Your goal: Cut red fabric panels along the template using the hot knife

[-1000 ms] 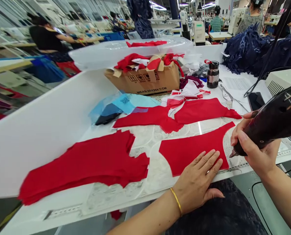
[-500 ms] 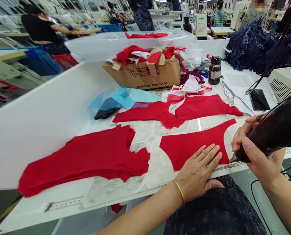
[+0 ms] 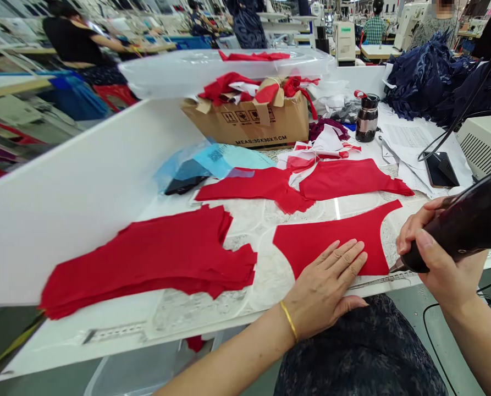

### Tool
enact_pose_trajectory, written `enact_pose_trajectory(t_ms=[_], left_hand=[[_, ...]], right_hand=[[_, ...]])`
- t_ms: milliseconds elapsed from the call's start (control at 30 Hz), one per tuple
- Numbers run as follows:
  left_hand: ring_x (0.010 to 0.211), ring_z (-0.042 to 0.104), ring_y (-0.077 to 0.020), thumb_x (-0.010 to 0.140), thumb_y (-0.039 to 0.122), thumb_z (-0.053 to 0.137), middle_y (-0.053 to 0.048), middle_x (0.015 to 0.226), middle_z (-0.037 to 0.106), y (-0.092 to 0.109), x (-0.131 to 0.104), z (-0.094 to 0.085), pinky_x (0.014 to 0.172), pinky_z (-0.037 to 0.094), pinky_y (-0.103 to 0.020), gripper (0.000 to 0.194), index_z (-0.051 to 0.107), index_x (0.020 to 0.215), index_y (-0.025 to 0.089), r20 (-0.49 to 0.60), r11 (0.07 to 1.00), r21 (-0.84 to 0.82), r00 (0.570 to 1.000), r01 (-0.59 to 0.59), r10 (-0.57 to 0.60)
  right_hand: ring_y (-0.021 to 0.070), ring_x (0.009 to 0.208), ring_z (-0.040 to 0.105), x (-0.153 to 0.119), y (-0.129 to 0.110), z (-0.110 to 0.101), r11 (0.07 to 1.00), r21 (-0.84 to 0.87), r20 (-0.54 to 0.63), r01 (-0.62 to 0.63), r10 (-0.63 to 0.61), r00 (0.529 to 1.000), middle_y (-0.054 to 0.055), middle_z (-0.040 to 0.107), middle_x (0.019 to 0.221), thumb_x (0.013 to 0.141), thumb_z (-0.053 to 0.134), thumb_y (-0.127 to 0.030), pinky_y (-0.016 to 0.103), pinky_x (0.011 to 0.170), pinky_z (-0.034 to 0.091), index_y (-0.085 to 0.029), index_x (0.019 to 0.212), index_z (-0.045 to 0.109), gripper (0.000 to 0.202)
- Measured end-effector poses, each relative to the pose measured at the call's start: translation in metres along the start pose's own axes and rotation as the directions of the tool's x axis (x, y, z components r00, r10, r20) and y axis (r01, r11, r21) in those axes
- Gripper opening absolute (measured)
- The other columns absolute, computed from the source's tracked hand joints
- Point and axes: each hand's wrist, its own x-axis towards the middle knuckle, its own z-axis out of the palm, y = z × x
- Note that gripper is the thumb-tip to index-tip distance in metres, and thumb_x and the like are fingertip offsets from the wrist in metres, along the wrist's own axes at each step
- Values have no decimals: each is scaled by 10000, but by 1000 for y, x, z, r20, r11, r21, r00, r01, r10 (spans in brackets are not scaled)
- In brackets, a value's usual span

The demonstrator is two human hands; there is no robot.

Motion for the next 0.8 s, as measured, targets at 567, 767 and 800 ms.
enact_pose_trajectory(t_ms=[567,767,800], left_hand=[[1486,488,-215,860,-68,402,-123,1477,633,-41,-75,-15,1216,471,-476,717,483,1530,171,-154,986,-4,974,167,-166],[1482,494,-221,820,-58,401,-114,1492,621,-41,-71,-11,1232,458,-460,661,576,1426,141,-124,982,-43,974,186,-190],[1481,495,-224,824,-57,401,-115,1493,620,-41,-71,-10,1233,457,-458,653,578,1421,138,-132,982,-40,973,183,-187]], right_hand=[[152,558,562,-21,5,92,988,152,141,-7,-15,990,-30,551,738,907,727,-356,330,543,554,-274,1105,582,259],[163,579,574,-25,14,119,989,145,121,32,-50,991,-25,548,732,905,729,-372,378,638,601,-275,1046,602,213],[163,578,573,-25,15,123,986,165,111,32,-51,993,-29,545,730,903,735,-374,376,637,599,-279,1059,602,227]])
